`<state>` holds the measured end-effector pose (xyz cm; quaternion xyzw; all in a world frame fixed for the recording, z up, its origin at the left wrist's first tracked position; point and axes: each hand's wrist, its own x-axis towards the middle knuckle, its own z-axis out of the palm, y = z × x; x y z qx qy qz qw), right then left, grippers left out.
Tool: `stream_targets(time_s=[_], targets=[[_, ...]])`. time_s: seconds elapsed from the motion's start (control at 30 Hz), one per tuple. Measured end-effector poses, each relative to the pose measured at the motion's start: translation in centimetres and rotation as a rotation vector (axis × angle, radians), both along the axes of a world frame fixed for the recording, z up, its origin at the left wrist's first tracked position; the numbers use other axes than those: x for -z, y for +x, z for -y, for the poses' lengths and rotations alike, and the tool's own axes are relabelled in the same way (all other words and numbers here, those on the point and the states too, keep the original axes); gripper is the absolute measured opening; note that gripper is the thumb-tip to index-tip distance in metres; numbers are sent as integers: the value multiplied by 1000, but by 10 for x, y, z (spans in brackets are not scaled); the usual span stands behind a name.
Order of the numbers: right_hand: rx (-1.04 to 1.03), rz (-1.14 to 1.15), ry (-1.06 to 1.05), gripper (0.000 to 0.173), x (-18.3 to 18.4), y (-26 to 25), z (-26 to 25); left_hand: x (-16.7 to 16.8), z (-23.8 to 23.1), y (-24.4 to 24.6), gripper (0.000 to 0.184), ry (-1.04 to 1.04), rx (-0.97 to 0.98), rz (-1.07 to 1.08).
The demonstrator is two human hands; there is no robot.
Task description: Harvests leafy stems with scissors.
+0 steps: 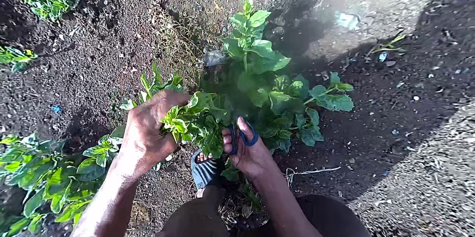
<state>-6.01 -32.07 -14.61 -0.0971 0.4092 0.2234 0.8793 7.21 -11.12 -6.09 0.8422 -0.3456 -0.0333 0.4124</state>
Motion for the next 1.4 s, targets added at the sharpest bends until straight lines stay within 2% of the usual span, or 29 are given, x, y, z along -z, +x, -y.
stream_targets(time_s=[0.2,0.3,0.4,0.47,0.5,0.57,0.67,0.77,0.83,0.87,0.93,0.97,1.0,1.03,1.1,1.13,1.2,1.27,1.33,1.4], targets=[[77,-49,-37,42,0,-3,-15,9,-8,-35,22,-46,-59,14],[-1,-12,-128,45,-10,-15,-16,2,-24,-47,23,-71,-133,17],[-122,96,-496,34,-39,-46,0,-16,-59,-56,25,-123,-220,-4],[-103,252,-830,16,-57,-62,12,-37,-84,-65,25,-97,-237,-50],[-79,358,-960,13,-65,-62,18,-50,-89,-71,22,-70,-254,-75],[-48,591,-1106,22,-82,-42,18,-73,-90,-79,15,-22,-247,-85],[-104,939,-994,34,-98,-4,-24,-89,-81,-92,15,-48,-241,-77],[-203,1067,-812,28,-96,19,-75,-96,-83,-100,13,-80,-296,-90],[-171,1061,-730,23,-95,25,-92,-95,-92,-100,9,-134,-402,-105],[-155,1060,-702,23,-96,26,-96,-91,-111,-101,25,-113,-394,-121],[-161,1070,-643,26,-99,29,-100,-80,-130,-106,74,-180,-437,-231],[-192,1078,-608,27,-99,31,-103,-76,-123,-107,87,-253,-450,-296],[-239,1085,-596,26,-99,33,-105,-72,-117,-107,88,-306,-425,-354],[-291,1091,-609,24,-99,34,-109,-69,-112,-108,75,-322,-393,-407],[-367,1085,-681,23,-98,30,-108,-66,-105,-112,36,-303,-364,-443],[-369,1068,-767,23,-97,26,-100,-66,-105,-111,26,-278,-368,-443],[-339,976,-1017,23,-88,15,-68,-69,-111,-112,20,-277,-413,-430],[-389,811,-1211,23,-64,8,-17,-68,-123,-114,19,-288,-443,-397],[-659,516,-1249,27,-36,1,28,-65,-137,-113,18,-255,-426,-345],[-1004,257,-1124,34,-15,-4,52,-62,-144,-108,18,-208,-421,-305]])
